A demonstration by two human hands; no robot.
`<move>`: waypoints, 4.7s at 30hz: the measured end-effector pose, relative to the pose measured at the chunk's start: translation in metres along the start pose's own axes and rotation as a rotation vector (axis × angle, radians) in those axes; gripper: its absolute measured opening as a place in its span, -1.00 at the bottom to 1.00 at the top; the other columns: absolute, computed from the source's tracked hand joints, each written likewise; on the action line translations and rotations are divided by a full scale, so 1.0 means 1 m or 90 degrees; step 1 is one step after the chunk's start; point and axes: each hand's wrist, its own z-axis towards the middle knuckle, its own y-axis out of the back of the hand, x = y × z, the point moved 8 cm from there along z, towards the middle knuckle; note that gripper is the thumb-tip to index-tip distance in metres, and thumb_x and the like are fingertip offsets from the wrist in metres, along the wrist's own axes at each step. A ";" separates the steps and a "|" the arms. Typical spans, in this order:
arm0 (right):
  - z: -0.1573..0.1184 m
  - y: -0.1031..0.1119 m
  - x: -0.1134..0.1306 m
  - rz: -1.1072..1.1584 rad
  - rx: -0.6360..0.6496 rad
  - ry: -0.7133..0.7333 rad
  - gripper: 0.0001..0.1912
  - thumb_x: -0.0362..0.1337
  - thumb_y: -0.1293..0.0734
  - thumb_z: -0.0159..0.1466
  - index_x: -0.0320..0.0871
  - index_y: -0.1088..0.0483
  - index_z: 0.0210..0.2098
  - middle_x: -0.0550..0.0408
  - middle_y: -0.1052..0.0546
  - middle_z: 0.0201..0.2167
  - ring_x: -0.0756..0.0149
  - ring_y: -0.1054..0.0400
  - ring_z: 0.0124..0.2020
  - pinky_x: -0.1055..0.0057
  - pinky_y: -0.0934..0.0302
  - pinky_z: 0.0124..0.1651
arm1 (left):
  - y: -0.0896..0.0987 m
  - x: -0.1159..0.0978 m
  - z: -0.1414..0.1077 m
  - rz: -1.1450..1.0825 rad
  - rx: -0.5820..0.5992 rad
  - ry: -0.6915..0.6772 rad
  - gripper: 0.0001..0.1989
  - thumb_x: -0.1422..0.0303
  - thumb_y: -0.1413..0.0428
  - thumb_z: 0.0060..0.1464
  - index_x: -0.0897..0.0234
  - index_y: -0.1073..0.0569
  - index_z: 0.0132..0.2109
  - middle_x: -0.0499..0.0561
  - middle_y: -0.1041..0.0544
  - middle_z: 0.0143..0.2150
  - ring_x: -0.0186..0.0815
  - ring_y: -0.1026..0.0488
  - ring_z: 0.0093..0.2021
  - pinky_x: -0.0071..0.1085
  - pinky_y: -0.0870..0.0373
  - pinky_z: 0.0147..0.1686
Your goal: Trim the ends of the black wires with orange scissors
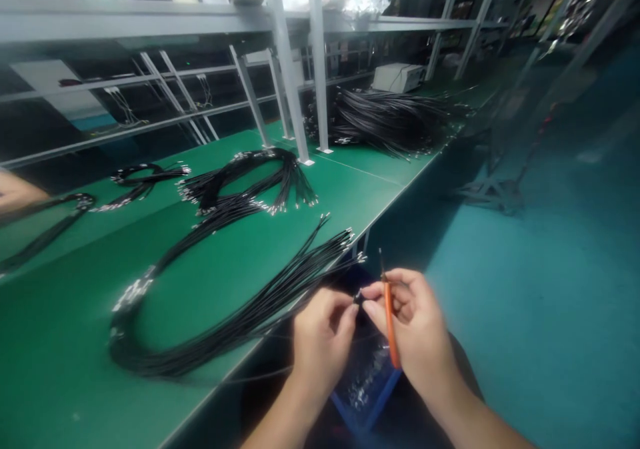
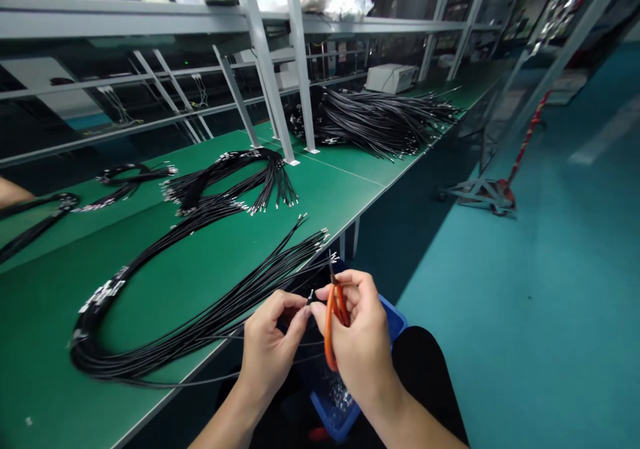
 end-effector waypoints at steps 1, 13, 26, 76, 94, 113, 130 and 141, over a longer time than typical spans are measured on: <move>0.001 -0.003 0.001 -0.004 0.000 0.004 -0.53 -0.25 -0.49 0.02 -0.05 -0.18 -0.19 0.13 -0.50 -0.35 0.25 -0.43 -0.27 0.37 -0.33 -0.20 | 0.001 -0.002 -0.001 -0.002 0.002 -0.011 -0.91 0.44 -0.06 0.10 0.26 -0.44 -0.36 -0.06 -0.46 -0.45 -0.37 -0.38 -0.47 -0.48 -0.28 -0.44; -0.015 -0.004 -0.009 -0.185 -0.006 0.090 -0.74 -0.34 -0.37 0.15 -0.03 -0.26 -0.21 0.09 -0.52 -0.32 0.25 -0.45 -0.28 0.39 -0.31 -0.24 | 0.009 0.007 0.004 -0.161 0.043 0.105 -0.90 0.37 -0.11 0.08 0.29 -0.46 -0.37 -0.04 -0.48 -0.44 -0.35 -0.40 -0.44 -0.47 -0.30 -0.42; -0.024 -0.028 -0.013 0.168 0.497 -0.262 -0.65 -0.21 -0.46 0.01 -0.18 -0.24 -0.34 0.05 -0.55 -0.52 0.59 -0.07 -0.69 0.59 0.12 -0.63 | 0.013 0.022 0.006 -0.416 0.114 0.200 -0.88 0.33 -0.19 0.01 0.31 -0.48 -0.35 -0.07 -0.37 -0.47 -0.44 -0.20 -0.50 -0.53 -0.16 -0.51; 0.013 0.020 -0.007 0.132 0.023 -0.039 -0.64 -0.34 -0.46 0.03 -0.08 -0.28 -0.24 0.26 -0.41 -0.49 0.50 -0.23 -0.60 0.56 -0.14 -0.57 | 0.008 -0.017 0.032 -0.041 0.196 0.046 -0.80 0.42 -0.06 0.10 0.17 -0.41 -0.10 -0.07 -0.53 -0.29 -0.32 -0.47 -0.30 -0.46 -0.37 -0.30; 0.006 0.005 0.009 0.203 -0.007 0.009 -0.71 -0.41 -0.41 0.07 -0.07 -0.28 -0.25 0.27 -0.44 -0.50 0.50 -0.28 -0.54 0.59 -0.18 -0.49 | -0.006 -0.020 0.014 -0.120 0.148 0.119 -0.93 0.41 -0.15 0.02 0.29 -0.50 -0.40 -0.04 -0.48 -0.44 -0.36 -0.36 -0.42 -0.49 -0.24 -0.39; 0.004 -0.004 -0.008 0.262 -0.010 -0.095 -0.65 -0.43 -0.43 0.01 -0.10 -0.25 -0.27 0.27 -0.44 -0.53 0.52 -0.25 -0.63 0.60 -0.15 -0.58 | -0.001 -0.021 -0.001 -0.038 0.085 0.054 -0.89 0.42 -0.09 0.08 0.25 -0.48 -0.39 -0.06 -0.47 -0.45 -0.37 -0.37 -0.48 -0.49 -0.24 -0.46; -0.010 -0.029 -0.017 0.401 0.038 -0.156 -0.73 -0.44 -0.41 0.03 -0.11 -0.31 -0.29 0.23 -0.44 -0.51 0.48 -0.27 -0.55 0.55 -0.21 -0.45 | -0.009 -0.006 0.007 -0.513 0.074 0.205 -0.88 0.39 -0.14 0.08 0.32 -0.44 -0.41 -0.07 -0.42 -0.50 -0.39 -0.37 -0.49 -0.47 -0.33 -0.43; -0.008 -0.030 -0.022 0.420 0.061 -0.157 -0.77 -0.46 -0.37 0.07 -0.13 -0.31 -0.30 0.21 -0.45 -0.48 0.48 -0.28 -0.55 0.56 -0.20 -0.45 | -0.014 0.001 0.002 -0.659 0.064 0.283 -0.89 0.39 -0.11 0.09 0.34 -0.41 -0.37 -0.07 -0.37 -0.48 -0.42 -0.30 -0.46 -0.48 -0.27 -0.40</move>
